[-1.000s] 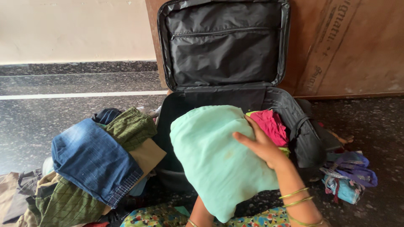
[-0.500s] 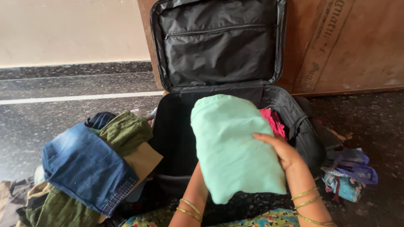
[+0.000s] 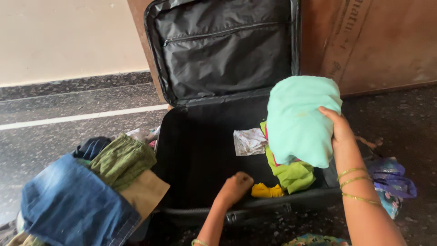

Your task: The person folds various clothing items and places them into an open suitcase. They handle shirts, pants, and other garments one by one, arranging them neatly inside the suitcase.

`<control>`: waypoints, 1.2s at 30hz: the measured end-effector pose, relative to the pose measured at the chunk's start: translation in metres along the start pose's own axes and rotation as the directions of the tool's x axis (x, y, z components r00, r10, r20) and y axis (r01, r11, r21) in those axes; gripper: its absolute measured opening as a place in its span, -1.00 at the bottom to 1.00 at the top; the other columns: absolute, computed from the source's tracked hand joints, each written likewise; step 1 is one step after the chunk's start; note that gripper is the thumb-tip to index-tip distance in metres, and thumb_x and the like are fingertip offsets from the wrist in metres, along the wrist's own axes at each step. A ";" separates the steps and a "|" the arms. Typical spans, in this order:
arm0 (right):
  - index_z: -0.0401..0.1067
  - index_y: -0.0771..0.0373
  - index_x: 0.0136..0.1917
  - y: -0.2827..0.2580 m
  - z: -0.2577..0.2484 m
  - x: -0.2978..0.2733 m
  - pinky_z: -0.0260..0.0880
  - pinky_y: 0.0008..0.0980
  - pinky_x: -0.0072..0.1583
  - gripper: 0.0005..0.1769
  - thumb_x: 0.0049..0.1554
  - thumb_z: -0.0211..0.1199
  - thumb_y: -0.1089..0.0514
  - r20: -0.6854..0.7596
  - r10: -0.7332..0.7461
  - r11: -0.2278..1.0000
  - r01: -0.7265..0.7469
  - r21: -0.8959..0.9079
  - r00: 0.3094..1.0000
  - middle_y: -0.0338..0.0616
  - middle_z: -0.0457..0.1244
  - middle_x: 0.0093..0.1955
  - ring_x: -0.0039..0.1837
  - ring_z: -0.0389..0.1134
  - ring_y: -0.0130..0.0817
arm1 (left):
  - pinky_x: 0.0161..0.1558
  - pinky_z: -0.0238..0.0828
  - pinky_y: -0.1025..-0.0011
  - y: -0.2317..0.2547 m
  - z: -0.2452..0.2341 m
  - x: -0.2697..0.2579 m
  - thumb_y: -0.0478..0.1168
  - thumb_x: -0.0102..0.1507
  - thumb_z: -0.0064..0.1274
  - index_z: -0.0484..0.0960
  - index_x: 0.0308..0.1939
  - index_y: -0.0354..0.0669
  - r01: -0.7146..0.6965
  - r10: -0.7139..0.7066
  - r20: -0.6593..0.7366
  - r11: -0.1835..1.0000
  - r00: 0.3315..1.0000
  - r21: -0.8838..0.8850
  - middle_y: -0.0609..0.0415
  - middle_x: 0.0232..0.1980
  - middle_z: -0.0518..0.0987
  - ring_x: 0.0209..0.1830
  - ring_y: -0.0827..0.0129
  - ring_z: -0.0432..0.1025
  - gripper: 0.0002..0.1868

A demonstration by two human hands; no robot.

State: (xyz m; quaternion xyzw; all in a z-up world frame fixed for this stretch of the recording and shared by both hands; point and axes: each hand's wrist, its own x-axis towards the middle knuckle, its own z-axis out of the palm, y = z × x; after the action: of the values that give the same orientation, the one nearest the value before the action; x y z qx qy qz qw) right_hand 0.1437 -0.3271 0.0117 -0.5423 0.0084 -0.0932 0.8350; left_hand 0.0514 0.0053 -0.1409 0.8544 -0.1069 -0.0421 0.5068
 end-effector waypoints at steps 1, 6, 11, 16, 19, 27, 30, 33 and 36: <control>0.31 0.28 0.44 0.003 -0.003 0.008 0.37 -0.20 0.29 -0.25 0.01 0.38 0.09 -0.004 0.001 1.000 -0.001 -0.008 1.000 -0.08 0.33 0.27 0.27 0.36 -0.19 | -0.08 0.50 0.29 -0.001 0.001 0.001 0.02 0.27 0.13 0.68 -0.04 -0.23 0.029 -0.029 0.032 1.000 0.999 -0.003 -0.16 -0.17 0.69 -0.15 0.13 0.59 -0.61; 0.29 0.21 0.45 0.022 -0.012 0.038 0.38 -0.17 0.28 -0.20 -0.05 0.39 0.11 -0.070 0.075 0.994 -0.080 -0.072 0.995 -0.08 0.32 0.25 0.26 0.36 -0.19 | -0.09 0.53 0.27 0.006 0.001 -0.003 0.03 0.29 0.08 0.67 -0.05 -0.23 0.046 -0.051 0.104 0.997 0.993 0.054 -0.17 -0.19 0.70 -0.15 0.07 0.63 -0.60; 0.32 0.28 0.44 0.053 -0.021 0.069 0.37 -0.19 0.27 -0.20 -0.02 0.41 0.03 -0.016 0.250 0.967 -0.250 -0.048 0.968 -0.01 0.33 0.24 0.23 0.37 -0.15 | -0.11 0.53 0.24 0.014 -0.002 -0.011 0.01 0.30 0.07 0.66 -0.04 -0.23 0.064 -0.070 0.165 0.997 0.984 0.043 -0.16 -0.21 0.70 -0.16 0.06 0.62 -0.63; 0.35 0.31 0.42 0.100 -0.048 0.107 0.34 -0.16 0.29 -0.20 -0.03 0.42 -0.02 -0.064 0.375 0.923 -0.379 -0.068 0.925 0.02 0.34 0.28 0.24 0.36 -0.10 | -0.16 0.51 0.19 0.025 -0.005 -0.017 -0.02 0.32 0.06 0.66 -0.09 -0.25 -0.008 -0.001 0.141 0.998 0.990 0.062 -0.18 -0.24 0.68 -0.21 -0.02 0.60 -0.66; 0.26 0.29 0.44 0.142 -0.081 0.114 0.26 -0.09 0.33 -0.10 -0.10 0.50 0.02 -0.252 0.415 0.849 -0.471 -0.239 0.874 0.09 0.27 0.33 0.32 0.30 -0.02 | -0.20 0.51 0.17 0.032 -0.008 -0.023 -0.02 0.33 0.06 0.65 -0.09 -0.23 0.007 -0.016 0.147 0.998 0.989 0.064 -0.18 -0.27 0.67 -0.25 -0.02 0.59 -0.67; 0.36 0.44 0.37 0.212 -0.134 0.128 0.31 -0.09 0.38 -0.04 -0.14 0.58 -0.13 -0.260 -0.032 0.176 -0.251 -0.952 0.965 0.37 0.27 0.37 0.42 0.30 0.17 | -0.28 0.50 0.24 0.046 -0.016 -0.025 -0.05 0.33 0.04 0.64 -0.07 -0.21 0.043 -0.060 0.208 0.996 0.976 0.083 -0.17 -0.30 0.67 -0.34 0.06 0.60 -0.70; 0.35 0.42 0.39 0.216 -0.133 0.131 0.32 -0.05 0.38 -0.04 -0.12 0.53 -0.17 -0.241 -0.013 0.158 -0.236 -0.959 0.971 0.37 0.29 0.35 0.40 0.32 0.20 | -0.23 0.50 0.26 0.048 -0.015 -0.023 -0.04 0.33 0.06 0.63 -0.07 -0.23 0.050 -0.069 0.188 0.993 0.980 0.103 -0.13 -0.31 0.68 -0.30 0.09 0.60 -0.69; 0.20 0.44 0.50 0.219 -0.135 0.127 0.26 -0.04 0.41 0.08 -0.09 0.50 -0.16 -0.249 0.063 0.272 -0.257 -0.927 0.966 0.39 0.22 0.43 0.45 0.27 0.19 | -0.22 0.52 0.24 0.046 -0.013 -0.024 -0.04 0.34 0.06 0.61 -0.03 -0.24 0.011 -0.034 0.167 0.991 0.985 0.135 -0.13 -0.30 0.67 -0.29 0.08 0.60 -0.67; -0.07 0.44 0.60 0.218 -0.140 0.125 0.08 -0.07 0.48 0.20 -0.03 0.47 -0.17 -0.227 0.194 0.400 -0.288 -0.870 0.954 0.33 0.05 0.56 0.57 0.08 0.10 | -0.19 0.56 0.27 0.042 -0.012 -0.021 -0.04 0.35 0.04 0.59 0.02 -0.23 0.022 -0.049 0.185 0.989 0.982 0.146 -0.08 -0.27 0.67 -0.27 0.13 0.62 -0.66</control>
State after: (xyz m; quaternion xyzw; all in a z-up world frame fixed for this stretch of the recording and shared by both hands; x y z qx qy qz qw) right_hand 0.2823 -0.3883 -0.2327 -0.8888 0.1718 0.0227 0.4242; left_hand 0.0272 0.0006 -0.0991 0.8825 -0.1415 -0.1238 0.4311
